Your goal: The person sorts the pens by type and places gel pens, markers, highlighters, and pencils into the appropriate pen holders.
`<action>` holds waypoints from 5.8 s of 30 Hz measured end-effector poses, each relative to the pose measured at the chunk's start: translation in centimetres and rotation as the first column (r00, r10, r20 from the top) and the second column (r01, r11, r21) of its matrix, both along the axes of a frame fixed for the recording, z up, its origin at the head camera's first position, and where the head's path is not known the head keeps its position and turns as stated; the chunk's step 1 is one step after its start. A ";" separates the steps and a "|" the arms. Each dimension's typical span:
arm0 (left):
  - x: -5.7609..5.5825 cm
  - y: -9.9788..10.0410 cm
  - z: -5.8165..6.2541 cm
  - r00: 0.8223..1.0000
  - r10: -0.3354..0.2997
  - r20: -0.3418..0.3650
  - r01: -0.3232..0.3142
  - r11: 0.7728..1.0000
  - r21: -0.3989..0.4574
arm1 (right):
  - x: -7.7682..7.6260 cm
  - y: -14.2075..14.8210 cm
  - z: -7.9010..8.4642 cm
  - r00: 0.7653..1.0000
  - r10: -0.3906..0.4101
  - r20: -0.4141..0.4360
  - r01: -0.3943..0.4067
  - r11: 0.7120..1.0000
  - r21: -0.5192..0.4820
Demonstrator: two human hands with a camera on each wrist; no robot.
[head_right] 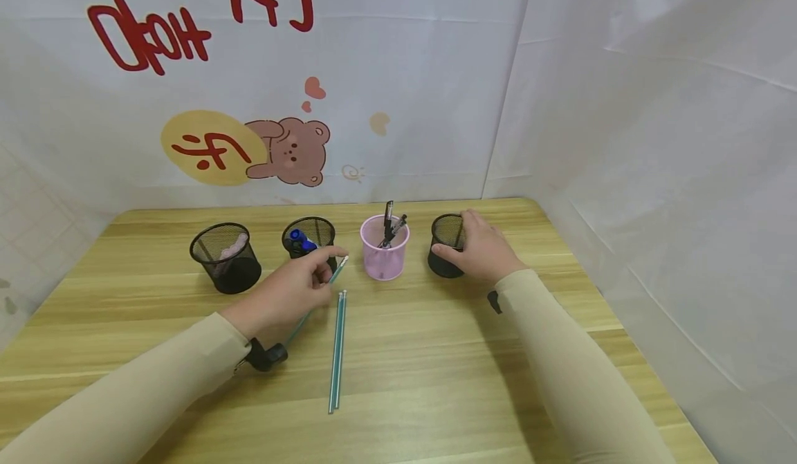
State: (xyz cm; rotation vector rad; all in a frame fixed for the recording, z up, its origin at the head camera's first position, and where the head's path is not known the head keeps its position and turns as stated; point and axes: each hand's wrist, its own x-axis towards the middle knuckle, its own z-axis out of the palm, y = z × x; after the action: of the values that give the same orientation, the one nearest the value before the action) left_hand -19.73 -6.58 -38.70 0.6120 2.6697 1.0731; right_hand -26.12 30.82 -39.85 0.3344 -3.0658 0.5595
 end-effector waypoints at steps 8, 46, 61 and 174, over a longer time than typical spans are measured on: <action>0.1 1.6 1.5 0.999 -0.024 -0.044 0.029 0.993 0.116 | 0.0 0.1 0.0 1.000 0.022 -0.018 -0.022 1.000 -0.011; -2.2 9.2 4.1 0.957 -0.151 -0.246 0.216 0.940 0.263 | 0.5 -0.3 0.6 1.000 0.019 0.016 -0.018 0.999 -0.046; -3.2 11.7 5.6 0.951 -0.139 -0.276 0.215 0.939 0.267 | 0.4 -0.2 0.3 1.000 0.026 0.000 -0.026 0.997 -0.070; 0.4 -0.3 -2.8 0.999 -0.027 0.045 0.038 0.970 -0.242 | 0.1 0.0 -0.2 1.000 0.018 -0.004 -0.019 0.999 -0.034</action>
State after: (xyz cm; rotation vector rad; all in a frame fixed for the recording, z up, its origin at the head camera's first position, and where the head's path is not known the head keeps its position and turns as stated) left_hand -19.30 -6.85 -41.49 0.5763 2.6874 0.7256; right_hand -26.06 30.80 -40.04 0.3630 -3.0483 0.6105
